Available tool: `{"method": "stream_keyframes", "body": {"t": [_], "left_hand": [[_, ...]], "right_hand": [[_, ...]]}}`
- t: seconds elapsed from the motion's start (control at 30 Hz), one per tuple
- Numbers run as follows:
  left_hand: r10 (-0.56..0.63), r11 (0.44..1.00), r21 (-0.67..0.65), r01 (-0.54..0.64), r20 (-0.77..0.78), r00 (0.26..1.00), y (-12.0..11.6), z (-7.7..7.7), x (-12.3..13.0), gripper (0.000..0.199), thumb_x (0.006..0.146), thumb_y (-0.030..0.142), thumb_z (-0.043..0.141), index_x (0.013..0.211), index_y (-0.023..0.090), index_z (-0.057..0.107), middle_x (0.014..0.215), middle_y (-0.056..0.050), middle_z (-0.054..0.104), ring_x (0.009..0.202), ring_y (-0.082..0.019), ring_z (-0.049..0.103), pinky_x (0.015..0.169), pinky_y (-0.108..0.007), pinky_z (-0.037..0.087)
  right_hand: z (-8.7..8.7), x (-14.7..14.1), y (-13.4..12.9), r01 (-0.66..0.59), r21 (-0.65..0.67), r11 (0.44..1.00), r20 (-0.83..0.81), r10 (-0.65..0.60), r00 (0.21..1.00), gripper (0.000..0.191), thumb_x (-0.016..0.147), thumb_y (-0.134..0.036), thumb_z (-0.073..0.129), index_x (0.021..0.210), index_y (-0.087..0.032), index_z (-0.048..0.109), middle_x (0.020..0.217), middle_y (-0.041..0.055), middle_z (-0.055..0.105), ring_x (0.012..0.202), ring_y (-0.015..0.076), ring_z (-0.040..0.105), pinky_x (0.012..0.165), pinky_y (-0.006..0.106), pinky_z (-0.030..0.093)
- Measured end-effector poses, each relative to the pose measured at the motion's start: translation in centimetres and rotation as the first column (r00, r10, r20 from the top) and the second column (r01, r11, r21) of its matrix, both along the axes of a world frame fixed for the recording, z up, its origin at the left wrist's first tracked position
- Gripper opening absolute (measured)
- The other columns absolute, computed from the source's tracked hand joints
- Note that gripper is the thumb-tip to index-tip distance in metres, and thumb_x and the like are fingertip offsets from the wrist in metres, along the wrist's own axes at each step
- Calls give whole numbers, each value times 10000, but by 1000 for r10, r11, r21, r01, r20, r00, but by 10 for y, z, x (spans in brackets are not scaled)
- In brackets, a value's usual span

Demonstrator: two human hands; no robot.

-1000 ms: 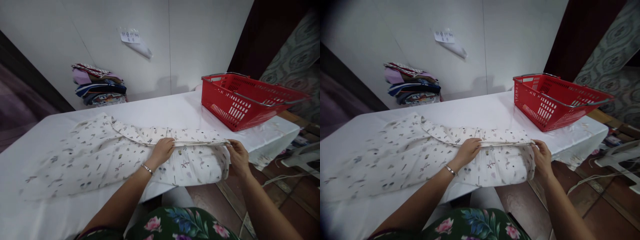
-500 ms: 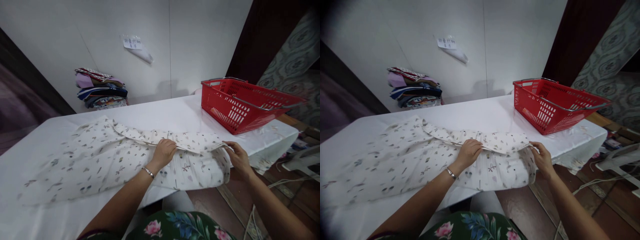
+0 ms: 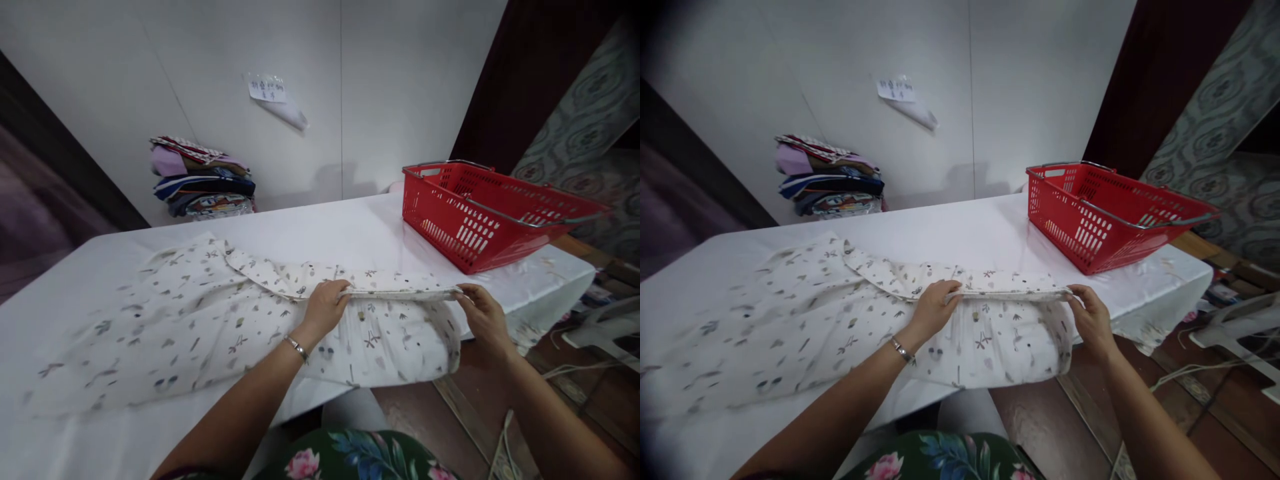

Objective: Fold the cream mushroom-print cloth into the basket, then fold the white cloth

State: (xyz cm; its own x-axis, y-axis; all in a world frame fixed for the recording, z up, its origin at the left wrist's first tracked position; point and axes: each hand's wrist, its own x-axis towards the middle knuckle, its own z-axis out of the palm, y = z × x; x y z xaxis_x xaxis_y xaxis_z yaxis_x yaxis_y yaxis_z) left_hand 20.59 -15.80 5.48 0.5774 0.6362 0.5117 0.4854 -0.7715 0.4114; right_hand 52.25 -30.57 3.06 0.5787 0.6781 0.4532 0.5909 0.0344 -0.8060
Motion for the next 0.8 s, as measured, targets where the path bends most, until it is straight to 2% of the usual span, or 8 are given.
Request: {"method": "stream_keyframes", "body": {"t": [0.07,0.2,0.33,0.4,0.47,0.6,0.7,0.8], "left_hand": [[-13,1000,2,13,-62,998,3,4,1,206,852,197,509,1051,206,564,954,-38,654,877,-182,585,798,-341,450],[-15,1000,0,15,-148,989,11,15,6,174,892,203,423,976,196,575,917,-44,632,854,-183,578,742,-324,461],[45,998,54,-36,-192,980,35,34,23,169,897,215,412,965,199,565,928,-44,629,847,-178,579,740,-305,451],[86,996,59,-73,-243,966,57,46,36,183,901,219,401,971,200,569,949,-47,630,868,-179,580,754,-299,442],[125,992,45,-117,-287,950,84,58,52,211,906,215,379,986,195,573,992,-58,627,894,-182,580,758,-295,437],[187,982,49,-183,-395,899,144,75,87,259,898,183,354,1031,181,577,1053,-83,620,942,-200,575,771,-310,431],[209,978,72,-198,-457,865,183,76,111,261,875,152,381,1031,169,589,1010,-95,636,955,-200,572,804,-318,415],[213,976,77,-202,-488,846,210,63,129,254,835,104,416,987,157,613,949,-110,641,974,-216,554,828,-340,400]], "right_hand": [[7,3,3,34,-13,999,98,-32,995,277,768,-467,563,878,-215,595,805,18,609,753,174,552,739,320,438],[26,15,16,46,-38,998,254,-35,967,273,778,-452,526,881,-217,621,802,27,618,651,156,525,631,294,425],[45,34,48,61,-60,996,314,-40,949,228,734,-407,577,821,-202,628,745,37,613,619,163,527,583,297,420],[57,41,72,45,-75,996,164,-32,986,203,701,-374,622,796,-196,604,642,15,588,536,149,512,516,283,417],[69,44,100,-8,-65,998,-127,0,992,194,688,-327,649,797,-195,558,564,-11,561,468,140,514,441,260,410],[85,49,161,-68,61,996,-588,91,803,213,685,-171,665,765,-196,469,610,-2,597,549,160,623,479,266,512],[80,60,206,-10,123,992,-673,91,734,244,693,-89,654,748,-194,441,647,0,603,625,151,650,573,289,564],[61,75,247,59,75,995,-625,1,780,246,704,-92,649,726,-198,428,638,-18,574,598,126,632,587,281,570]]}}
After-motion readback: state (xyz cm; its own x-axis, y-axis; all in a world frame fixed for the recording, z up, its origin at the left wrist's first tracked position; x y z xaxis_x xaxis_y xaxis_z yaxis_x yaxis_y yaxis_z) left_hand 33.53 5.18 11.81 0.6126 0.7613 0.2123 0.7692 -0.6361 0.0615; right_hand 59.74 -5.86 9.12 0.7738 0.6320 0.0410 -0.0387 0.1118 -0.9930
